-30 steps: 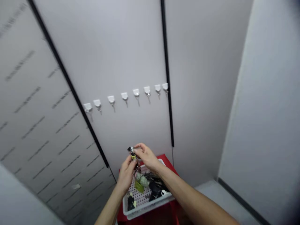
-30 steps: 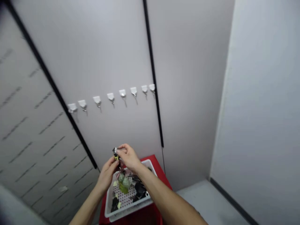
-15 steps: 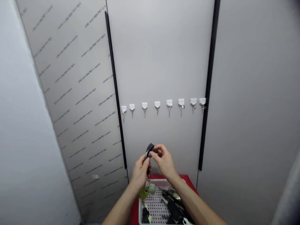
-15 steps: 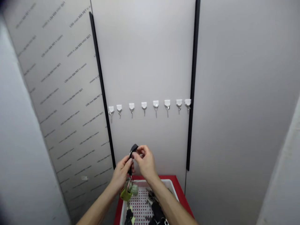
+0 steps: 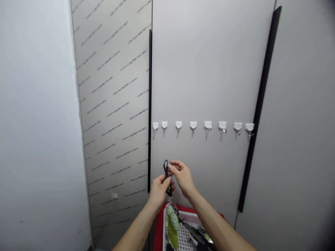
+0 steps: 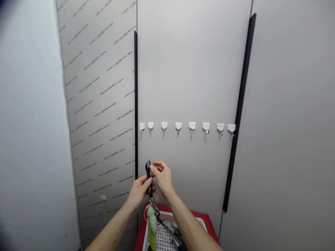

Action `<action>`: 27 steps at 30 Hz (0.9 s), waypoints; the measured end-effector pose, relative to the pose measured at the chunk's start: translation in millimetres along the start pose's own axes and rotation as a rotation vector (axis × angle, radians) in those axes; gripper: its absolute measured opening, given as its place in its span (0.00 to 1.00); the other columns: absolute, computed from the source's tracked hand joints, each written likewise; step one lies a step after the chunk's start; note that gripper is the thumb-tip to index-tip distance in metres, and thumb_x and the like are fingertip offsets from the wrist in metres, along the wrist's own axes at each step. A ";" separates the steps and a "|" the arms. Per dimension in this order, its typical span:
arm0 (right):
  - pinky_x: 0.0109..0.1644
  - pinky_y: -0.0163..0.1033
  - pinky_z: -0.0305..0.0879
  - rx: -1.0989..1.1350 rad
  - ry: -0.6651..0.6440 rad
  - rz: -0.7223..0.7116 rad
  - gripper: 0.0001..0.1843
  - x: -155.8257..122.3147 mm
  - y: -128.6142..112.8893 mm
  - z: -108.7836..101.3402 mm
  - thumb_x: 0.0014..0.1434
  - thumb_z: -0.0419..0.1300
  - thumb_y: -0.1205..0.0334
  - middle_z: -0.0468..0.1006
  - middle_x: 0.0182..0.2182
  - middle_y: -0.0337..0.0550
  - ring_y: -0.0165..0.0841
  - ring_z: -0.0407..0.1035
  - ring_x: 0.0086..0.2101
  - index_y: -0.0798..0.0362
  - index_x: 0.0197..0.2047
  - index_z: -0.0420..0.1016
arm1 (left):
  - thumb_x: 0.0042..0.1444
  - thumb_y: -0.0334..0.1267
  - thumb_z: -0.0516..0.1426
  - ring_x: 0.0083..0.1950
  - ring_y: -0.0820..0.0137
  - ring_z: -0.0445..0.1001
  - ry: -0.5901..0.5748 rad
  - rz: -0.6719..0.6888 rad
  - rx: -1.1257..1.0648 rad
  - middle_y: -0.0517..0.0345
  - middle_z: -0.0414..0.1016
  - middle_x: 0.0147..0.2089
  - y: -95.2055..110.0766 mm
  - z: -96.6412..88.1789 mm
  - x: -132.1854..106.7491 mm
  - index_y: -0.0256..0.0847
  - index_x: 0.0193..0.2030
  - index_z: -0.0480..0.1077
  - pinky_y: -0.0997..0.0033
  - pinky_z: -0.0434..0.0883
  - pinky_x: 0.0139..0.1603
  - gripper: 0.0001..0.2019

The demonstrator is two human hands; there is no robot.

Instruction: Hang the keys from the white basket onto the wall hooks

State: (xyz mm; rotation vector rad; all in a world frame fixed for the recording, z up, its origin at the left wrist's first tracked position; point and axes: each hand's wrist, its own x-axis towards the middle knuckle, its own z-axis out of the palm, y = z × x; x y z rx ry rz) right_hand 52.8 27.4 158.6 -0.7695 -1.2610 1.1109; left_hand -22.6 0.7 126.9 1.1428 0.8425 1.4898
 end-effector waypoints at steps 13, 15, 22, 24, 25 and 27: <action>0.22 0.29 0.52 -0.112 -0.201 -0.040 0.13 23.3 -26.2 34.2 0.34 0.57 0.61 0.66 0.18 0.33 0.22 0.57 0.18 0.57 0.25 0.61 | 0.34 0.41 0.56 0.19 0.80 0.61 -0.028 0.056 0.043 0.63 0.61 0.17 42.4 -26.5 20.2 0.32 0.20 0.62 0.79 0.56 0.21 0.12; 0.21 0.29 0.52 -0.111 -0.186 -0.059 0.13 27.5 -29.9 36.4 0.34 0.58 0.60 0.64 0.16 0.32 0.22 0.56 0.17 0.56 0.24 0.60 | 0.34 0.41 0.55 0.19 0.80 0.62 -0.050 0.060 0.006 0.62 0.62 0.18 46.6 -28.6 23.2 0.32 0.21 0.61 0.79 0.57 0.22 0.12; 0.23 0.30 0.55 -0.145 -0.044 -0.282 0.12 56.6 -53.9 54.9 0.34 0.58 0.59 0.63 0.15 0.32 0.22 0.57 0.17 0.57 0.23 0.61 | 0.34 0.40 0.56 0.19 0.81 0.61 0.079 0.189 -0.217 0.64 0.62 0.19 78.1 -26.5 37.6 0.33 0.25 0.62 0.78 0.60 0.23 0.13; 0.22 0.30 0.55 -0.204 -0.011 -0.353 0.12 68.0 -59.2 62.1 0.35 0.57 0.58 0.63 0.15 0.33 0.22 0.57 0.17 0.56 0.24 0.62 | 0.34 0.40 0.56 0.19 0.81 0.62 0.133 0.223 -0.279 0.64 0.62 0.19 88.0 -25.2 46.1 0.33 0.25 0.62 0.77 0.61 0.24 0.13; 0.22 0.30 0.55 -0.246 0.009 -0.380 0.12 73.7 -61.3 65.4 0.36 0.56 0.58 0.63 0.15 0.33 0.23 0.58 0.17 0.56 0.24 0.62 | 0.34 0.40 0.56 0.19 0.81 0.61 0.155 0.237 -0.300 0.64 0.62 0.18 92.1 -24.6 51.5 0.33 0.24 0.61 0.77 0.61 0.24 0.12; 0.22 0.31 0.56 -0.333 0.060 -0.409 0.12 84.2 -64.2 70.8 0.37 0.55 0.57 0.65 0.16 0.35 0.24 0.60 0.17 0.56 0.24 0.63 | 0.34 0.40 0.56 0.18 0.82 0.61 0.189 0.251 -0.324 0.64 0.61 0.17 97.8 -23.6 63.9 0.33 0.23 0.61 0.77 0.61 0.24 0.12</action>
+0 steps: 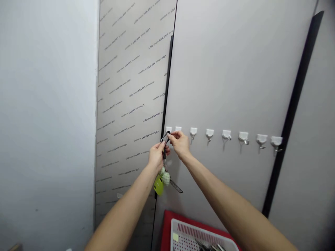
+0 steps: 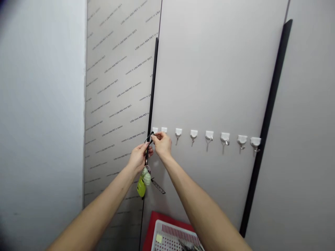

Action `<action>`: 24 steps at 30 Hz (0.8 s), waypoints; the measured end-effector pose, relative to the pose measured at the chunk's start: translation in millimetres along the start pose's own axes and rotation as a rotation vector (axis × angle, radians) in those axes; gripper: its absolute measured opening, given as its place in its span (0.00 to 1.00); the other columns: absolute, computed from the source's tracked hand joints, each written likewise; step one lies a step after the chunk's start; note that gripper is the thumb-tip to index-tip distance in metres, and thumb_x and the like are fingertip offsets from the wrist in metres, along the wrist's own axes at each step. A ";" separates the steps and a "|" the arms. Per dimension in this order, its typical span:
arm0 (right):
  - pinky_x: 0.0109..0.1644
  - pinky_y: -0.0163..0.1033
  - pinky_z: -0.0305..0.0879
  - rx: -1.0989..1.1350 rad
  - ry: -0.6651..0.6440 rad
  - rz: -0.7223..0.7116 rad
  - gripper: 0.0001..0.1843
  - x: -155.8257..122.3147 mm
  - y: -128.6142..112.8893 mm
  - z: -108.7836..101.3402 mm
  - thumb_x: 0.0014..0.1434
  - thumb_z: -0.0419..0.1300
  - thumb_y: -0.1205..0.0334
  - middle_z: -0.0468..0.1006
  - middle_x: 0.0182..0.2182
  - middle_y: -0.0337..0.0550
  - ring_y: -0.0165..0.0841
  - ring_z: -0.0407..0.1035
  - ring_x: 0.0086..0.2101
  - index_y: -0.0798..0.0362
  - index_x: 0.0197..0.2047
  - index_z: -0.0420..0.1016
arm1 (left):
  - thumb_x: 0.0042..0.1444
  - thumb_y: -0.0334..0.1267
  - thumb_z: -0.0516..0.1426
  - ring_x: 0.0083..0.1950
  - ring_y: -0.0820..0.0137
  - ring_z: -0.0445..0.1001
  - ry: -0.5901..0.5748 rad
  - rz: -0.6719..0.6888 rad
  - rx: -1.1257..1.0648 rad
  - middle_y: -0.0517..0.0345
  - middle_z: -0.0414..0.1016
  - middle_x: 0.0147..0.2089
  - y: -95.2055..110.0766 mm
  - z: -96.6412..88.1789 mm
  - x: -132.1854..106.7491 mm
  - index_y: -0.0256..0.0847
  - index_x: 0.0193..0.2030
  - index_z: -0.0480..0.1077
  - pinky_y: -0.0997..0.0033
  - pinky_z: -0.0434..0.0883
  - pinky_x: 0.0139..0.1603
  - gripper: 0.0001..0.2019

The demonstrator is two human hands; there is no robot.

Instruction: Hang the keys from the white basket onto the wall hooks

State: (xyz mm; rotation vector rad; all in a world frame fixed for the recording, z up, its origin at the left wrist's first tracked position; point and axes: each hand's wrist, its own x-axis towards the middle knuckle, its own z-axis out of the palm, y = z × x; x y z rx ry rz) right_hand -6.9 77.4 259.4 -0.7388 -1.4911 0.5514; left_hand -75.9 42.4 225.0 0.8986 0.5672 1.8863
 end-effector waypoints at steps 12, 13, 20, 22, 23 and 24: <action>0.27 0.33 0.57 -0.368 -0.016 -0.011 0.09 3.1 34.5 1.2 0.41 0.51 0.59 0.70 0.19 0.39 0.27 0.63 0.21 0.54 0.24 0.69 | 0.36 0.33 0.54 0.17 0.79 0.59 0.060 0.022 0.388 0.64 0.59 0.14 -37.3 -12.0 27.7 0.33 0.16 0.61 0.76 0.58 0.22 0.06; 0.27 0.32 0.57 -0.349 -0.034 -0.011 0.09 -2.2 37.7 -2.9 0.41 0.51 0.59 0.70 0.20 0.39 0.27 0.63 0.22 0.54 0.24 0.69 | 0.34 0.31 0.55 0.20 0.78 0.60 0.072 0.022 0.411 0.62 0.61 0.16 -37.6 -14.8 24.5 0.33 0.18 0.63 0.76 0.59 0.24 0.04; 0.28 0.32 0.56 -0.495 -0.314 0.093 0.10 -77.8 82.1 -72.1 0.43 0.50 0.61 0.71 0.23 0.39 0.26 0.63 0.21 0.55 0.27 0.69 | 0.39 0.30 0.51 0.40 0.73 0.62 0.116 0.301 0.802 0.55 0.63 0.38 -74.2 -49.3 -39.1 0.38 0.37 0.62 0.74 0.59 0.40 0.14; 0.28 0.32 0.56 -0.565 -0.400 0.181 0.10 -113.0 102.8 -97.3 0.43 0.49 0.62 0.72 0.23 0.40 0.27 0.63 0.22 0.55 0.27 0.69 | 0.40 0.30 0.49 0.39 0.73 0.63 -0.046 0.193 0.905 0.54 0.64 0.38 -101.2 -59.8 -69.2 0.37 0.37 0.62 0.73 0.59 0.40 0.14; 0.29 0.32 0.56 -0.596 -0.439 0.227 0.10 -131.8 112.9 -109.3 0.44 0.49 0.62 0.72 0.23 0.41 0.28 0.63 0.23 0.56 0.26 0.69 | 0.40 0.30 0.49 0.39 0.72 0.63 -0.142 0.123 0.970 0.54 0.64 0.37 -115.5 -64.3 -84.7 0.37 0.37 0.62 0.72 0.59 0.41 0.13; 0.29 0.33 0.56 -0.629 -0.468 0.267 0.11 -150.6 122.3 -120.7 0.44 0.48 0.63 0.72 0.23 0.42 0.28 0.63 0.24 0.56 0.27 0.69 | 0.40 0.30 0.49 0.39 0.72 0.62 -0.240 0.051 1.046 0.54 0.64 0.37 -129.5 -68.2 -99.6 0.36 0.37 0.63 0.72 0.59 0.41 0.13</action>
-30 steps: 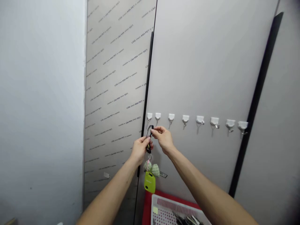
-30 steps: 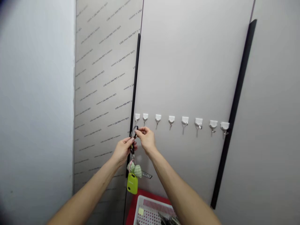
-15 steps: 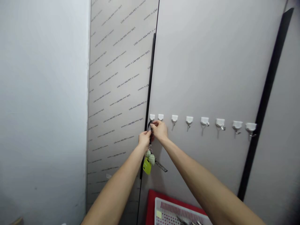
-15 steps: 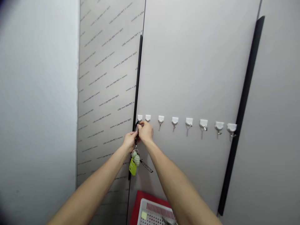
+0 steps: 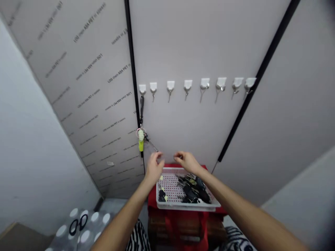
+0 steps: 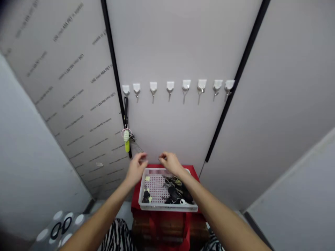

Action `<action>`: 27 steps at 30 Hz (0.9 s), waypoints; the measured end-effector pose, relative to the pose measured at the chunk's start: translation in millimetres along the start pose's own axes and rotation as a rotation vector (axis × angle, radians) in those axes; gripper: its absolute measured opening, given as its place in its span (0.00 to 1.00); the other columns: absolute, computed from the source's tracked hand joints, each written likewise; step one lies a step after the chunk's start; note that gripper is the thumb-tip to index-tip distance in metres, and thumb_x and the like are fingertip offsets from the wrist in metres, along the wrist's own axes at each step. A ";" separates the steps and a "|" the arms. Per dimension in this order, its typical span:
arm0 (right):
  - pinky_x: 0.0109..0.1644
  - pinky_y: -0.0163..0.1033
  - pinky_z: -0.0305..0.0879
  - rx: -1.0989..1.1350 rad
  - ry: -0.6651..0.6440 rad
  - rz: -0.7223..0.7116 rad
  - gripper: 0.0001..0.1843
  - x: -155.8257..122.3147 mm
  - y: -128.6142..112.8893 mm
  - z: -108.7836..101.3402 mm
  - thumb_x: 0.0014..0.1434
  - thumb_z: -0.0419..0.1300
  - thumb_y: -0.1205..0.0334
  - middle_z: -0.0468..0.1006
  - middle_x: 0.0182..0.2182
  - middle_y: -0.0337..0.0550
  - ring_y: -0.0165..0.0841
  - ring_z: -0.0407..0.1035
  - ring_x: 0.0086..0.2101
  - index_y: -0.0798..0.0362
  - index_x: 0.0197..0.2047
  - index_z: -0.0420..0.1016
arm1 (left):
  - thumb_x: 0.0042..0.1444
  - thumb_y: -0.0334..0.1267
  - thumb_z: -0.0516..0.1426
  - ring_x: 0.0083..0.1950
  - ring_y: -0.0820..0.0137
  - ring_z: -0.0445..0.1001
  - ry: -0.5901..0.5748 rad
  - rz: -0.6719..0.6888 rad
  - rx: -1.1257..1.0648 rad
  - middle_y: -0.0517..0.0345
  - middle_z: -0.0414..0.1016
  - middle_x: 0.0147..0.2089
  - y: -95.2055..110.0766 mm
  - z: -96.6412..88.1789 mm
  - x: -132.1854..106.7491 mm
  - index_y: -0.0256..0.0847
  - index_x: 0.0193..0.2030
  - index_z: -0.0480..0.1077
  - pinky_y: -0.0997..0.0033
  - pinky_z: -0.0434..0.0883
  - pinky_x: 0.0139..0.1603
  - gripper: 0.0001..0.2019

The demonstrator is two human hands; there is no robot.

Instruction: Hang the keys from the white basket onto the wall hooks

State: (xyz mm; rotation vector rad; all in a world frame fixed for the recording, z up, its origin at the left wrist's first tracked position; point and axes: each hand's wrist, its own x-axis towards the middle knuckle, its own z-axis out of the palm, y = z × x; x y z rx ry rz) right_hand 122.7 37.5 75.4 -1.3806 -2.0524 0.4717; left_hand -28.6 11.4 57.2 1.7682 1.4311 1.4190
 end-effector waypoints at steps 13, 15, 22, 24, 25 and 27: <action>0.41 0.38 0.52 -0.195 -0.131 0.062 0.14 -71.2 44.8 35.5 0.46 0.47 0.66 0.71 0.33 0.46 0.34 0.61 0.36 0.55 0.36 0.68 | 0.37 0.32 0.50 0.50 0.64 0.55 -0.644 0.011 0.344 0.50 0.57 0.50 -29.0 55.7 -49.6 0.38 0.50 0.52 0.68 0.52 0.48 0.28; 0.41 0.36 0.53 -0.114 -0.143 0.041 0.15 -68.3 35.3 44.2 0.45 0.47 0.69 0.70 0.34 0.48 0.33 0.61 0.36 0.58 0.36 0.67 | 0.36 0.30 0.49 0.48 0.68 0.57 -0.626 0.005 0.253 0.50 0.59 0.49 -34.0 60.5 -48.6 0.37 0.50 0.51 0.72 0.54 0.46 0.28; 0.41 0.34 0.53 -0.149 0.035 0.129 0.14 -72.2 52.6 7.6 0.46 0.47 0.68 0.69 0.35 0.48 0.32 0.60 0.37 0.58 0.37 0.66 | 0.41 0.32 0.47 0.23 0.74 0.61 -0.594 -0.111 0.300 0.62 0.63 0.19 -38.8 64.9 -47.3 0.38 0.33 0.63 0.78 0.54 0.24 0.10; 0.42 0.39 0.51 -0.366 -0.029 0.161 0.13 -74.5 63.1 -4.5 0.44 0.48 0.70 0.69 0.35 0.50 0.36 0.59 0.38 0.57 0.35 0.67 | 0.42 0.34 0.48 0.22 0.75 0.60 -0.589 -0.121 0.300 0.63 0.62 0.19 -37.5 64.8 -47.2 0.39 0.32 0.63 0.79 0.52 0.23 0.09; 0.42 0.42 0.50 -0.460 -0.078 0.159 0.13 -75.1 66.5 -7.3 0.44 0.48 0.70 0.69 0.34 0.49 0.37 0.59 0.38 0.55 0.34 0.68 | 0.42 0.35 0.47 0.22 0.75 0.60 -0.584 -0.134 0.297 0.63 0.62 0.18 -37.0 65.1 -47.0 0.39 0.31 0.63 0.79 0.51 0.23 0.08; 0.41 0.45 0.48 -0.584 -0.155 0.145 0.13 -74.5 69.1 -7.7 0.44 0.48 0.71 0.69 0.34 0.48 0.39 0.58 0.39 0.53 0.33 0.68 | 0.44 0.38 0.46 0.22 0.76 0.60 -0.559 -0.156 0.281 0.63 0.61 0.18 -36.3 66.2 -46.3 0.38 0.27 0.63 0.79 0.52 0.23 0.08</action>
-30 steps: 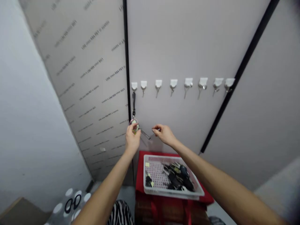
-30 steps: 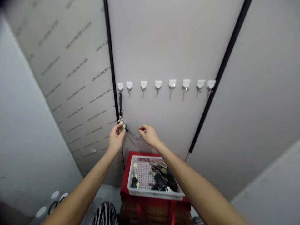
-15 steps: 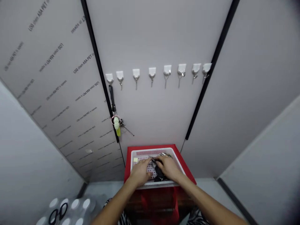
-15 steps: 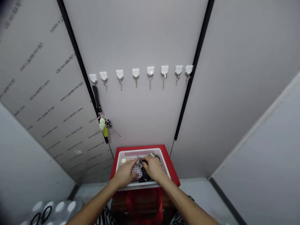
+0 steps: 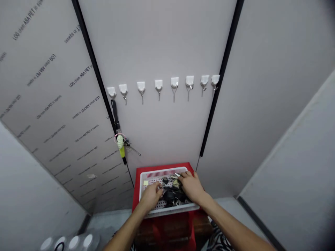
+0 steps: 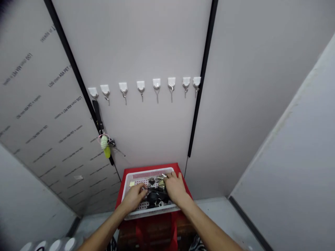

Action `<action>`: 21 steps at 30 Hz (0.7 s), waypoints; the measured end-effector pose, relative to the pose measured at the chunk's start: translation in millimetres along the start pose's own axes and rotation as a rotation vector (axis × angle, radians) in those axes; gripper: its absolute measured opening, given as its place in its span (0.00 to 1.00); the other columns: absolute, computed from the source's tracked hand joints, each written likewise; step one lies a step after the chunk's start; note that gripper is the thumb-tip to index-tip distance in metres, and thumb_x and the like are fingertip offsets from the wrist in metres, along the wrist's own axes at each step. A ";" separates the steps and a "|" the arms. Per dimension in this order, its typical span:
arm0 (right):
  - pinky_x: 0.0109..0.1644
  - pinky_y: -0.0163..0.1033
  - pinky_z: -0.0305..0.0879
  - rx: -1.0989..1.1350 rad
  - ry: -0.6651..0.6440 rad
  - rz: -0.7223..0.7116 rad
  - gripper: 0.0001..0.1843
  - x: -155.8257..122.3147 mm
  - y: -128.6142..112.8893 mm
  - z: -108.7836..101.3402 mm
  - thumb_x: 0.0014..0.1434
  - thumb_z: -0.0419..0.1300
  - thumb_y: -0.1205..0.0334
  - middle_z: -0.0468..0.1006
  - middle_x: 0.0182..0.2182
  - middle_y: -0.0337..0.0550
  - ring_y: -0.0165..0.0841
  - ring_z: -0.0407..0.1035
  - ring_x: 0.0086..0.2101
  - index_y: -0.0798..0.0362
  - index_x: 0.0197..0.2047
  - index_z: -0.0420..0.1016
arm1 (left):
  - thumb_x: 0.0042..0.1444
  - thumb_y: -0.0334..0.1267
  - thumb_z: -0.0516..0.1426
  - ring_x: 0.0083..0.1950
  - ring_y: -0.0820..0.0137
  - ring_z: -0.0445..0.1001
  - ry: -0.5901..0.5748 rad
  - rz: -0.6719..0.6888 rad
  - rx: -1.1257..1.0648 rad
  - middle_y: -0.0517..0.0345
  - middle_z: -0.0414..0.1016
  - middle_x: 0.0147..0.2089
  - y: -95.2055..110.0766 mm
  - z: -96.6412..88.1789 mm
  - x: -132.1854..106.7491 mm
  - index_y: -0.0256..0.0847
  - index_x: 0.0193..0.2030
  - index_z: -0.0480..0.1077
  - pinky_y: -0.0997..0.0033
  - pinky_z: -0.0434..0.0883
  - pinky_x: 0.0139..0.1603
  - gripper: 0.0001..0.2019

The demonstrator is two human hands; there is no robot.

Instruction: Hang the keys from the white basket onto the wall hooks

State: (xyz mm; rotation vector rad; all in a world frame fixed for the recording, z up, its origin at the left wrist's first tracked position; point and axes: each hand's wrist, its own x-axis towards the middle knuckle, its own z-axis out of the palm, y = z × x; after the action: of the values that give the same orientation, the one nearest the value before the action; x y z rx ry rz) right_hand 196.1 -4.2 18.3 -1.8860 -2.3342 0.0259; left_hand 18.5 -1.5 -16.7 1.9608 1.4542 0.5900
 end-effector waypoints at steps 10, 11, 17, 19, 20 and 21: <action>0.40 0.41 0.47 0.027 -0.037 0.016 0.14 -2.1 -4.1 -16.3 0.44 0.48 0.65 0.68 0.36 0.45 0.36 0.58 0.39 0.52 0.37 0.65 | 0.45 0.43 0.43 0.21 0.76 0.60 0.307 -0.126 -0.611 0.62 0.60 0.19 2.5 -5.9 7.2 0.37 0.22 0.57 0.77 0.60 0.23 0.12; 0.40 0.42 0.47 0.021 -0.077 -0.007 0.13 -5.5 -2.9 -16.8 0.43 0.49 0.65 0.69 0.34 0.45 0.37 0.58 0.38 0.52 0.35 0.66 | 0.45 0.43 0.43 0.21 0.76 0.61 0.324 -0.129 -0.639 0.61 0.60 0.19 1.8 -6.5 7.9 0.37 0.22 0.58 0.77 0.60 0.23 0.12; 0.38 0.43 0.48 0.003 -0.170 -0.042 0.14 -17.0 -5.9 -4.5 0.36 0.53 0.65 0.66 0.36 0.47 0.37 0.60 0.36 0.53 0.32 0.67 | 0.44 0.40 0.45 0.23 0.76 0.61 0.207 -0.089 -0.508 0.61 0.61 0.21 -3.3 0.9 7.1 0.36 0.27 0.60 0.77 0.60 0.25 0.10; 0.37 0.42 0.48 0.004 -0.126 0.004 0.13 -16.2 -9.7 -0.9 0.37 0.51 0.67 0.66 0.35 0.48 0.36 0.61 0.34 0.54 0.31 0.67 | 0.41 0.39 0.49 0.25 0.76 0.61 0.083 -0.041 -0.408 0.61 0.63 0.23 -4.7 6.5 4.5 0.36 0.31 0.62 0.77 0.59 0.27 0.11; 0.37 0.42 0.49 0.017 -0.104 0.021 0.12 -15.4 -11.1 0.0 0.37 0.51 0.68 0.67 0.34 0.47 0.35 0.62 0.33 0.54 0.30 0.67 | 0.38 0.38 0.52 0.27 0.75 0.61 0.010 -0.014 -0.366 0.61 0.64 0.25 -5.3 9.1 3.3 0.36 0.33 0.63 0.77 0.59 0.28 0.14; 0.37 0.42 0.49 0.042 -0.085 0.036 0.11 -14.5 -11.9 0.4 0.38 0.50 0.68 0.68 0.33 0.46 0.35 0.62 0.33 0.54 0.29 0.67 | 0.34 0.37 0.55 0.28 0.75 0.62 -0.055 0.011 -0.332 0.61 0.65 0.28 -5.7 11.3 2.3 0.37 0.36 0.62 0.76 0.59 0.30 0.17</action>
State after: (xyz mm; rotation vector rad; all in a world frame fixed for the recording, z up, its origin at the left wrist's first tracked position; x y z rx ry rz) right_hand 187.5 -20.9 17.7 -1.9428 -2.3335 0.1605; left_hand 22.8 -0.5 -28.7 1.7117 1.2241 0.7254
